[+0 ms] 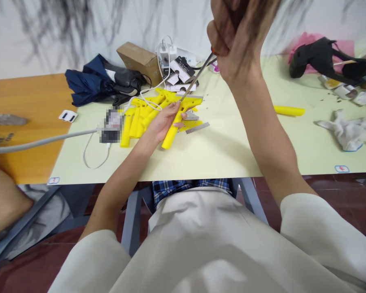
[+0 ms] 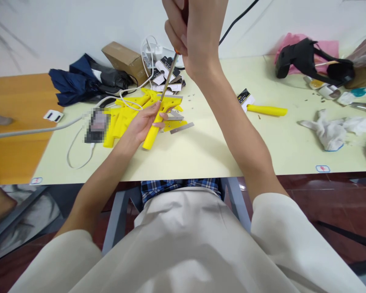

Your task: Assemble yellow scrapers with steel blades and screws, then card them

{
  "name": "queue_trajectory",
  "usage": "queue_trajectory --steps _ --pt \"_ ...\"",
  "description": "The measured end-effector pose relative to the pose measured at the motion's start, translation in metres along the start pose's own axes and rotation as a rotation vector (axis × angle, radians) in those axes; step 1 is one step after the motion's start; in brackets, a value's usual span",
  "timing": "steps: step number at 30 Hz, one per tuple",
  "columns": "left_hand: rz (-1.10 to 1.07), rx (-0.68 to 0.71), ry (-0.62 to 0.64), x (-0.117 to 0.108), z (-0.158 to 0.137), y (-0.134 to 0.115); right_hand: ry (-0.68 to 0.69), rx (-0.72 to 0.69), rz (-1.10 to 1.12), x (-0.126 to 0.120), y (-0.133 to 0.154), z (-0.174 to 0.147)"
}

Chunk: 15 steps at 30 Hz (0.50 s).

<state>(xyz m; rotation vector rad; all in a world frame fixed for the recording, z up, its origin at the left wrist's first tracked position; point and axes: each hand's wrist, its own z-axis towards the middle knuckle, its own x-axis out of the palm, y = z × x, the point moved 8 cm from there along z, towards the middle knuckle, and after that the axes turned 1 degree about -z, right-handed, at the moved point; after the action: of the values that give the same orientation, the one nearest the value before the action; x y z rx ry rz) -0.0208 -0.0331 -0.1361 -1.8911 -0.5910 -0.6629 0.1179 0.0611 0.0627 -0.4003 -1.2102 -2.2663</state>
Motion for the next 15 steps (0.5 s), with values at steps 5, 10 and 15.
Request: queue_trajectory --steps 5,10,15 --pt "0.003 0.018 -0.014 0.002 -0.001 0.000 -0.020 -0.050 0.056 -0.002 0.004 0.002" --pt "0.024 0.028 -0.017 0.001 0.000 0.000 -0.036 -0.011 -0.039 0.001 0.007 0.000" --pt "0.052 0.072 0.031 0.001 0.004 -0.001 -0.007 -0.024 0.003 0.001 0.013 -0.003"
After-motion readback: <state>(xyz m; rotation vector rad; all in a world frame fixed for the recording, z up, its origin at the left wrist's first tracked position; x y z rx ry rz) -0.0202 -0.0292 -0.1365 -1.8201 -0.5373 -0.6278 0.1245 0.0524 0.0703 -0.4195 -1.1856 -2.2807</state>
